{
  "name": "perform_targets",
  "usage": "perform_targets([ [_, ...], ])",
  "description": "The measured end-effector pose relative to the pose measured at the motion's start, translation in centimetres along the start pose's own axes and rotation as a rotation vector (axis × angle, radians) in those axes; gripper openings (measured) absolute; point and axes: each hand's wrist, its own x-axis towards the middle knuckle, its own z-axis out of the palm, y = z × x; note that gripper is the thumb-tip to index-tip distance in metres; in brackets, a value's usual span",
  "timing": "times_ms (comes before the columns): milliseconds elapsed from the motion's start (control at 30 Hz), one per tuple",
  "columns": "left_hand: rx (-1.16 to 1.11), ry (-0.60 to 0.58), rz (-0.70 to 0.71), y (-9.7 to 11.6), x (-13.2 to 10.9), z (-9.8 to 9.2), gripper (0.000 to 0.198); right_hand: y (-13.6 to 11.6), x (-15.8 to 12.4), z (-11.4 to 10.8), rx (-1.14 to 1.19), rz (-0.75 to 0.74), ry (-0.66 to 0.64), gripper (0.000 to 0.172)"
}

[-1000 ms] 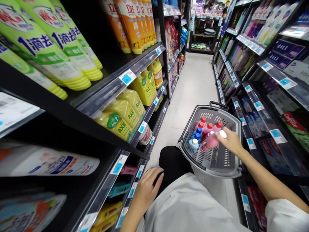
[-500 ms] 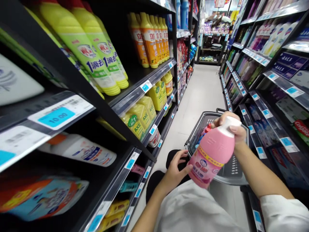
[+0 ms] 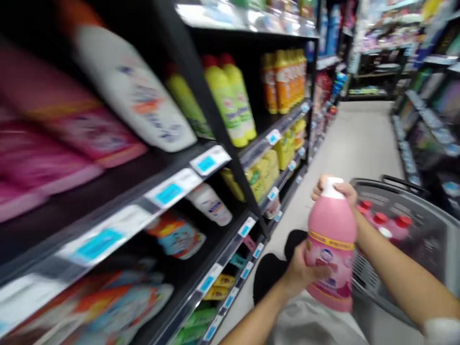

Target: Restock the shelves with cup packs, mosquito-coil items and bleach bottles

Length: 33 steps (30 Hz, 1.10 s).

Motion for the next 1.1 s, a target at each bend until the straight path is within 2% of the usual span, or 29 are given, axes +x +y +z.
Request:
perform_targets([
  [100, -0.045, 0.057, 0.035, 2.0, -0.6, 0.3, 0.079, -0.6, 0.9, 2.0, -0.039, -0.021, -0.006, 0.037],
  [200, -0.042, 0.124, 0.124, 5.6, -2.3, 0.2, 0.085, -2.0, 2.7, 4.8, -0.104, -0.012, 0.072, 0.038],
  [267, -0.029, 0.192, 0.232, 8.3, -4.3, 0.3, 0.084, -3.1, 3.5, 7.6, -0.162, -0.048, 0.045, 0.044],
  [433, 0.067, 0.404, 0.531, 15.9, -9.7, 1.3, 0.066, -5.6, 4.2, 15.2, -0.261, -0.260, -0.359, 0.055],
  [533, 0.134, 0.532, 0.634, 20.8, -12.3, 2.1, 0.060, -6.6, 4.7, 19.3, -0.265, -0.238, -0.556, 0.061],
  [633, 0.184, 0.612, 0.645, 25.5, -14.1, 2.2, 0.053, -7.5, 6.1, 23.1, -0.171, -0.206, -0.681, 0.060],
  [733, 0.234, 0.666, 0.614, 29.2, -15.1, 1.4, 0.042, -8.3, 8.4, 26.1, -0.123, -0.181, -0.726, 0.044],
  [833, 0.322, 0.745, 0.615, 32.3, -15.5, -0.2, 0.037, -8.4, 10.9, 28.6, -0.157, -0.154, -0.705, 0.031],
  [967, 0.565, 0.843, 0.670, 36.0, -15.9, -2.3, 0.045, -8.1, 14.2, 31.6, -0.133, -0.209, -0.656, 0.034],
  [1100, 0.720, 0.949, 0.662, 38.9, -15.7, -4.4, 0.060, -7.6, 17.2, 33.7, -0.162, -0.367, -0.653, 0.039],
])
